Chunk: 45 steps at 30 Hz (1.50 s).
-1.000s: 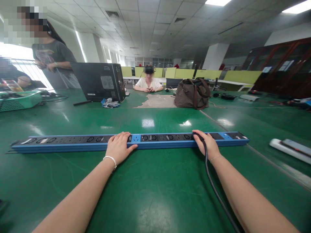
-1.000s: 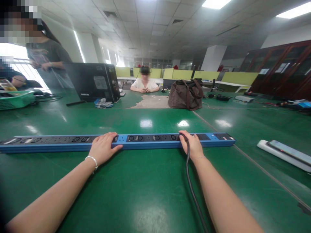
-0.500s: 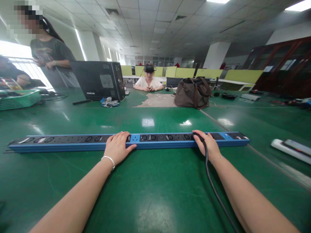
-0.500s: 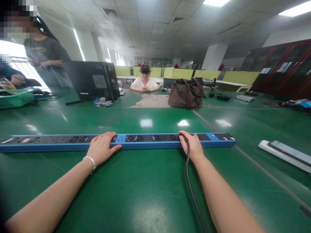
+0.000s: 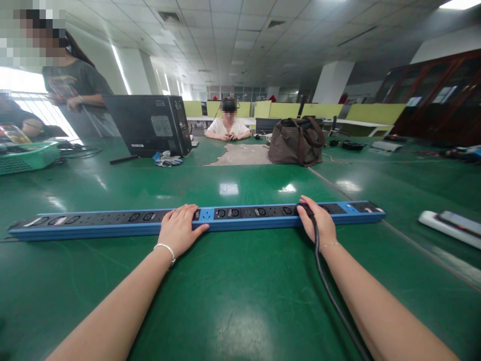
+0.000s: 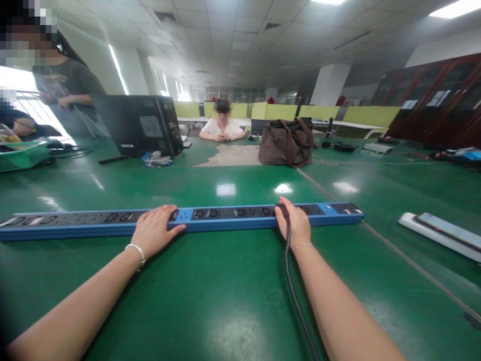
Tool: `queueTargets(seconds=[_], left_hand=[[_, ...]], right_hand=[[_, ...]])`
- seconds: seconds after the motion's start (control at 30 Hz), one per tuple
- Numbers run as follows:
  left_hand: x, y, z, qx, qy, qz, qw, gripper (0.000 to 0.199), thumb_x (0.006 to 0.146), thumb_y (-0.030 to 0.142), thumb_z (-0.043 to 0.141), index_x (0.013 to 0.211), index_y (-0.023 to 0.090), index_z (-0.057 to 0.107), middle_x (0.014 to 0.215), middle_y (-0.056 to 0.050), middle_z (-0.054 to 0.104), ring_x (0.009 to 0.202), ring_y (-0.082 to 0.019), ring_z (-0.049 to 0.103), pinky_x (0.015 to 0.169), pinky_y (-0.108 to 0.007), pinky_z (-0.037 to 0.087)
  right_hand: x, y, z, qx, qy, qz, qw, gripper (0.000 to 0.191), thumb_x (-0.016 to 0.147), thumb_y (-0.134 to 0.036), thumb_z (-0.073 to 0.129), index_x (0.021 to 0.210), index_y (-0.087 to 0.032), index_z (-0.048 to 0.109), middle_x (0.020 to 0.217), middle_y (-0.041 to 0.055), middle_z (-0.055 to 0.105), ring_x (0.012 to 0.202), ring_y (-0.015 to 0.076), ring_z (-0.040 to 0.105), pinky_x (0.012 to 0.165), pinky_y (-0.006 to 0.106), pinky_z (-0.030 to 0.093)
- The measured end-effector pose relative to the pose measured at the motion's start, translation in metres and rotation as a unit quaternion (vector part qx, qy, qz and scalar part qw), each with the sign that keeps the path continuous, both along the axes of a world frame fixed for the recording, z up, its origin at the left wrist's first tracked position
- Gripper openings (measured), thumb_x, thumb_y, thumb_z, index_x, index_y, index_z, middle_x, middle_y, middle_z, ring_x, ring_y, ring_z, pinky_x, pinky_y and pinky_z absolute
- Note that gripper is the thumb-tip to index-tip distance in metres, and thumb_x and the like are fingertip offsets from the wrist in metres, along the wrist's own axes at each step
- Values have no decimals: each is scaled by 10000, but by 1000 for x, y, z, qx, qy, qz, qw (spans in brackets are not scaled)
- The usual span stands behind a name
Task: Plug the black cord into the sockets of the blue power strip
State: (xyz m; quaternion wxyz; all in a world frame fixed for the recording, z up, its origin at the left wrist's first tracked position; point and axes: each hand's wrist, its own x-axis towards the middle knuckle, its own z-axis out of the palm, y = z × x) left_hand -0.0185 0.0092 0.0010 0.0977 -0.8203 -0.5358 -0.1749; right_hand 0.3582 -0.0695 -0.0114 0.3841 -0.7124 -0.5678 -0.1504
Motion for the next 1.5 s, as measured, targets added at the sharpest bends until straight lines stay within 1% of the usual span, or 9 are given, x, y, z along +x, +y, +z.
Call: queueTargets(seconds=[0.13, 0.33, 0.6, 0.73, 0.83, 0.9, 1.0, 1.2, 1.5], left_hand=[[0, 0, 0, -1, 4, 4, 1000, 583, 803, 569, 452, 1243, 187, 478, 1306, -123, 530, 1214, -271, 461, 1014, -441, 306], [1, -1, 1, 0, 10, 8, 1000, 589, 808, 566, 449, 1249, 177, 476, 1302, -127, 533, 1221, -269, 456, 1014, -435, 305], [1, -2, 1, 1, 9, 8, 1000, 586, 813, 555, 452, 1248, 163, 477, 1303, -127, 533, 1219, -267, 458, 1015, -430, 302], [1, -1, 0, 1, 7, 7, 1000, 586, 811, 563, 449, 1245, 171, 478, 1304, -121, 533, 1214, -267, 462, 1015, -434, 304], [0, -1, 0, 4, 8, 3, 1000, 581, 810, 568, 445, 1241, 181, 479, 1308, -112, 532, 1210, -264, 466, 1016, -431, 306], [0, -1, 1, 5, 11, 3, 1000, 578, 811, 567, 441, 1238, 179, 481, 1303, -114, 535, 1208, -265, 468, 1014, -430, 309], [1, -1, 1, 2, 13, 9, 1000, 575, 815, 566, 431, 1240, 183, 482, 1300, -120, 537, 1207, -267, 469, 1011, -434, 312], [0, 0, 0, 0, 12, 10, 1000, 572, 804, 569, 448, 1241, 201, 479, 1307, -114, 532, 1218, -262, 461, 1017, -433, 302], [0, 1, -1, 6, 15, 11, 1000, 570, 801, 575, 447, 1236, 209, 487, 1293, -119, 543, 1204, -271, 475, 1008, -443, 315]], right_hand=[[-3, -2, 3, -22, -7, -49, 999, 374, 819, -462, 469, 1010, -204, 661, 936, 87, 702, 881, 255, 641, 822, 375, 485], [-2, -1, 1, -5, -26, -43, 999, 385, 845, -443, 428, 1023, -199, 667, 913, 90, 702, 858, 244, 645, 811, 367, 485], [-2, 2, 0, -7, 20, -40, 999, 408, 839, -464, 415, 999, -197, 678, 889, 87, 704, 865, 246, 636, 839, 371, 467], [-4, 4, 2, 33, 85, -19, 996, 406, 813, -498, 440, 938, -199, 686, 857, 80, 706, 839, 241, 633, 853, 386, 458], [-2, 5, 14, 119, 202, -28, 972, 469, 815, -538, 427, 976, -169, 668, 925, 101, 699, 841, 238, 635, 807, 381, 479], [7, 4, 24, 161, 247, -34, 955, 503, 825, -553, 408, 997, -152, 658, 937, 110, 695, 830, 231, 636, 777, 371, 490], [37, -3, 28, 125, 199, -29, 971, 450, 795, -550, 472, 956, -182, 673, 940, 88, 696, 907, 242, 622, 835, 384, 472], [105, -27, 13, 72, 168, -88, 979, 404, 787, -501, 459, 916, -189, 681, 973, 79, 682, 970, 255, 598, 892, 422, 438], [119, -24, 6, 15, 142, -82, 986, 370, 795, -507, 457, 910, -239, 685, 918, 45, 694, 910, 259, 608, 856, 429, 455]])
